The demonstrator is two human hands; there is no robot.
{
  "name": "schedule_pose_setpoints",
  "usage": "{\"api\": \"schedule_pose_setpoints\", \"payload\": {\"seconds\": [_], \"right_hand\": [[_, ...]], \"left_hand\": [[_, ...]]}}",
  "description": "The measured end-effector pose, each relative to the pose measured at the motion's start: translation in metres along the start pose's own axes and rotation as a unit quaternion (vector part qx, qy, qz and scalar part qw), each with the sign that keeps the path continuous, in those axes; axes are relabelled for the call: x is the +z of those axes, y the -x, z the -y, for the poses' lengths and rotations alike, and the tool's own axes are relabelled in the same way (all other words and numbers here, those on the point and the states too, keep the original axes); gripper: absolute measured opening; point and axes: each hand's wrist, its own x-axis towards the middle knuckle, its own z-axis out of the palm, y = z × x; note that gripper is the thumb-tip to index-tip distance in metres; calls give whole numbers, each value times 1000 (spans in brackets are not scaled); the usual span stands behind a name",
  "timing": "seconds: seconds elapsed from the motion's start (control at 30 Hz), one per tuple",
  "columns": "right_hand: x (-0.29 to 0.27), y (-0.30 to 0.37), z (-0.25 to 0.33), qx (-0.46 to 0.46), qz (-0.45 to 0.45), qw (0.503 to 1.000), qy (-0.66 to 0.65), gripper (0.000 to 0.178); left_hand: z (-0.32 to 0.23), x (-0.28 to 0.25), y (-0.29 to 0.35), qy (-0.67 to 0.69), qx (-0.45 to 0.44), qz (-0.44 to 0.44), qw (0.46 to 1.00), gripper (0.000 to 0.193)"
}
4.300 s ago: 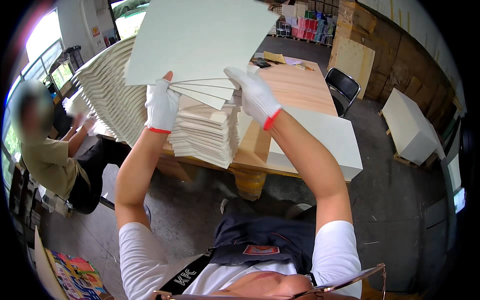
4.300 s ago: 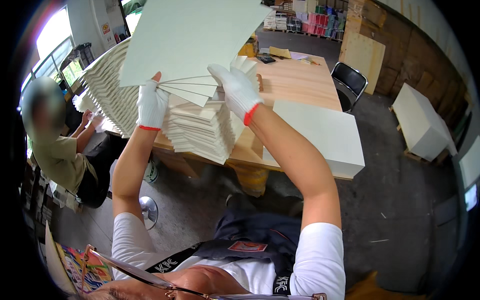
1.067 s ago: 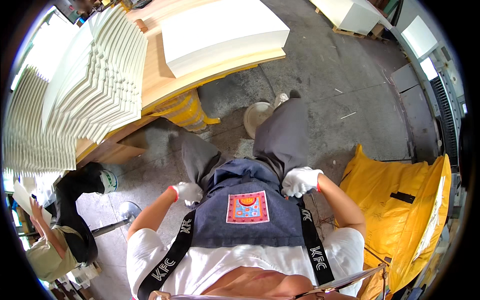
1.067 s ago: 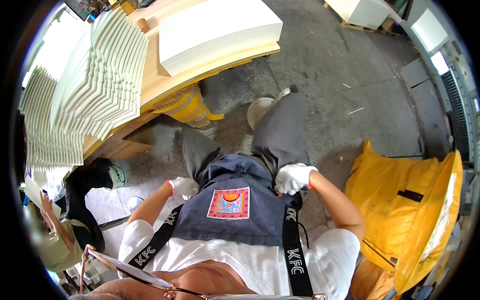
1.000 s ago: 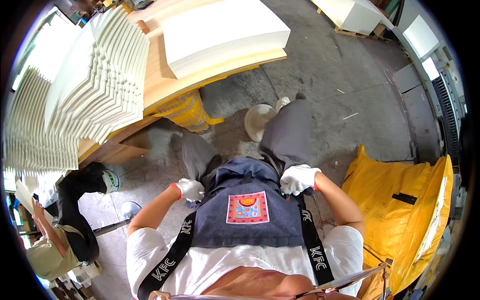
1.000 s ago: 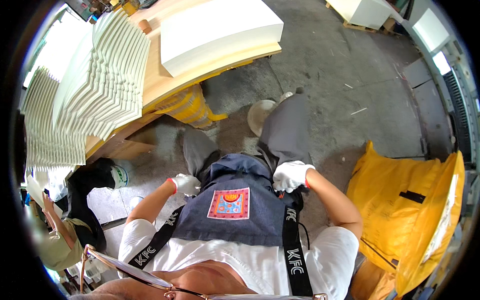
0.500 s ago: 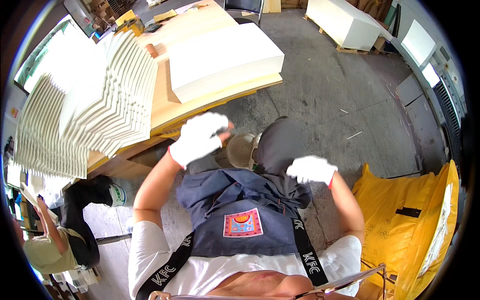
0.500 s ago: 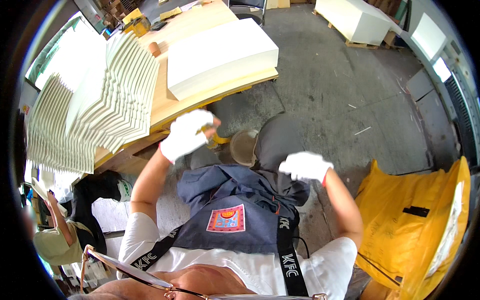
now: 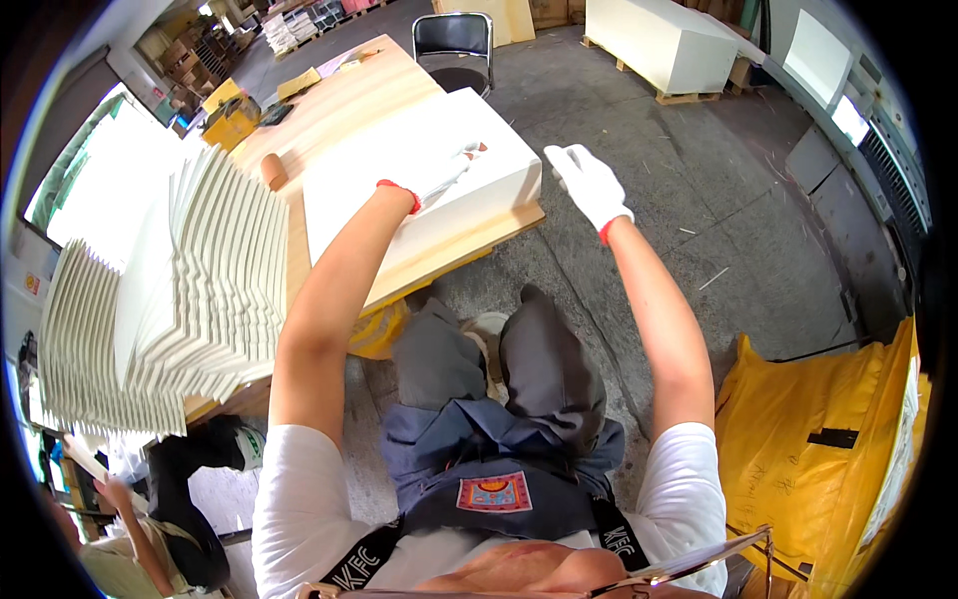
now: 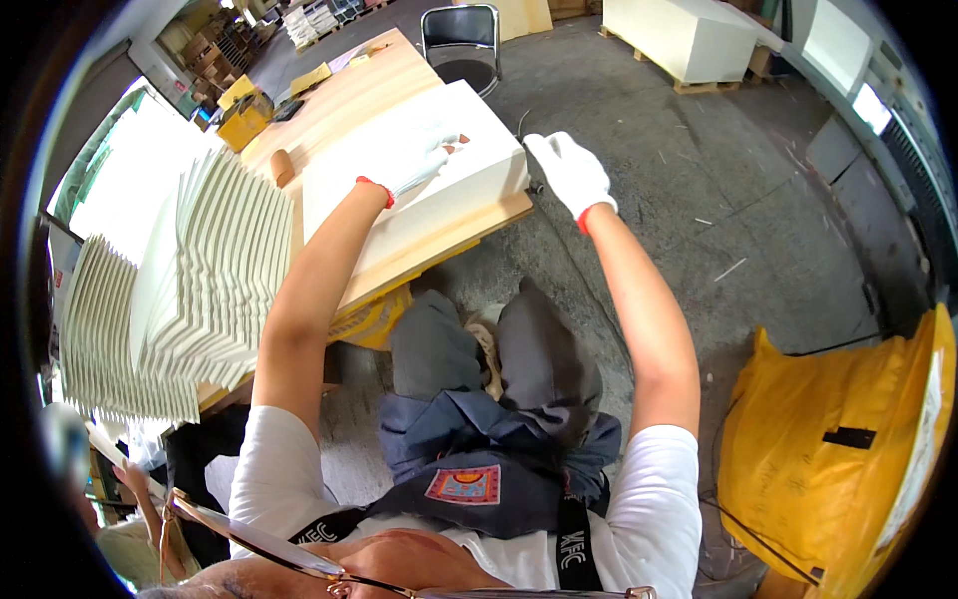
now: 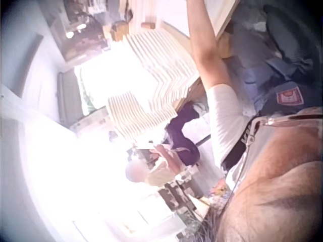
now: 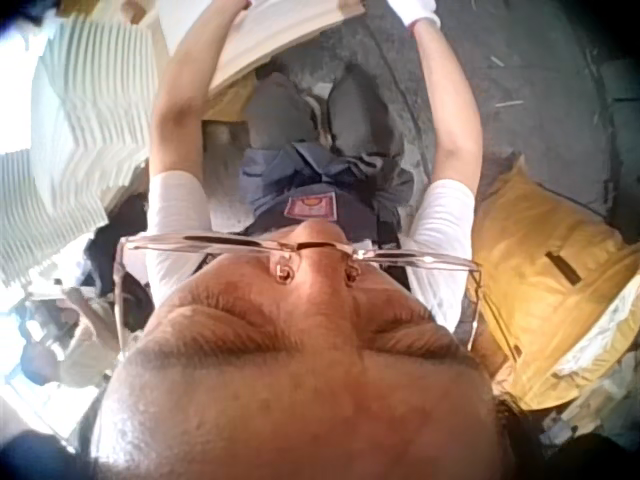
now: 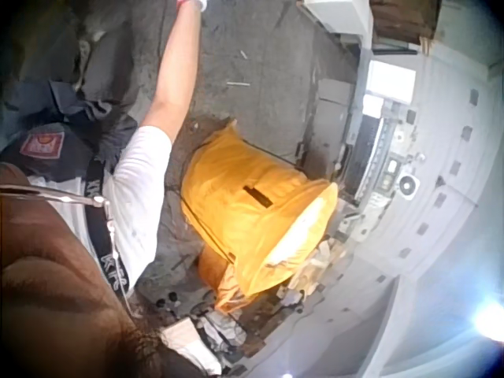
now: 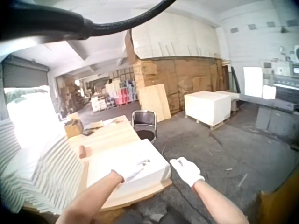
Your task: The person stacks white paper sheets on a wooden table, aligning them by hand. They repeatedly pick up small batches of paper, align the edges, and place them onto a growing stack. At the end, they use a cylindrical object to press down on the stack.
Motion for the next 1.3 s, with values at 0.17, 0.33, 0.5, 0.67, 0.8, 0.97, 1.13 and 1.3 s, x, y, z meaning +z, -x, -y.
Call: {"api": "schedule_pose_setpoints", "payload": {"seconds": [0.17,0.33,0.5,0.67,0.8,0.97,1.13,1.3], "right_hand": [[12,-13,41,-71,46,969,231,62],[5,-29,33,-255,-1,906,337,52],[17,-49,41,-200,3,962,185,55],[37,-45,49,-58,2,996,-65,58],[43,-36,49,-41,-55,994,-79,62],[49,-31,45,-73,-115,988,-72,62],[52,-24,38,-148,-144,977,54,37],[51,-27,39,-107,-93,986,86,35]], "left_hand": [[8,12,-22,-39,-5,-12,999,25],[4,20,-21,13,-26,-24,999,25],[19,35,-26,41,-9,-56,998,24],[21,38,-23,81,39,-64,994,27],[21,36,-22,220,29,-44,974,29],[28,34,-21,247,71,-54,965,32],[18,32,-15,276,6,-8,961,39],[20,36,-19,228,8,-24,973,42]]}}
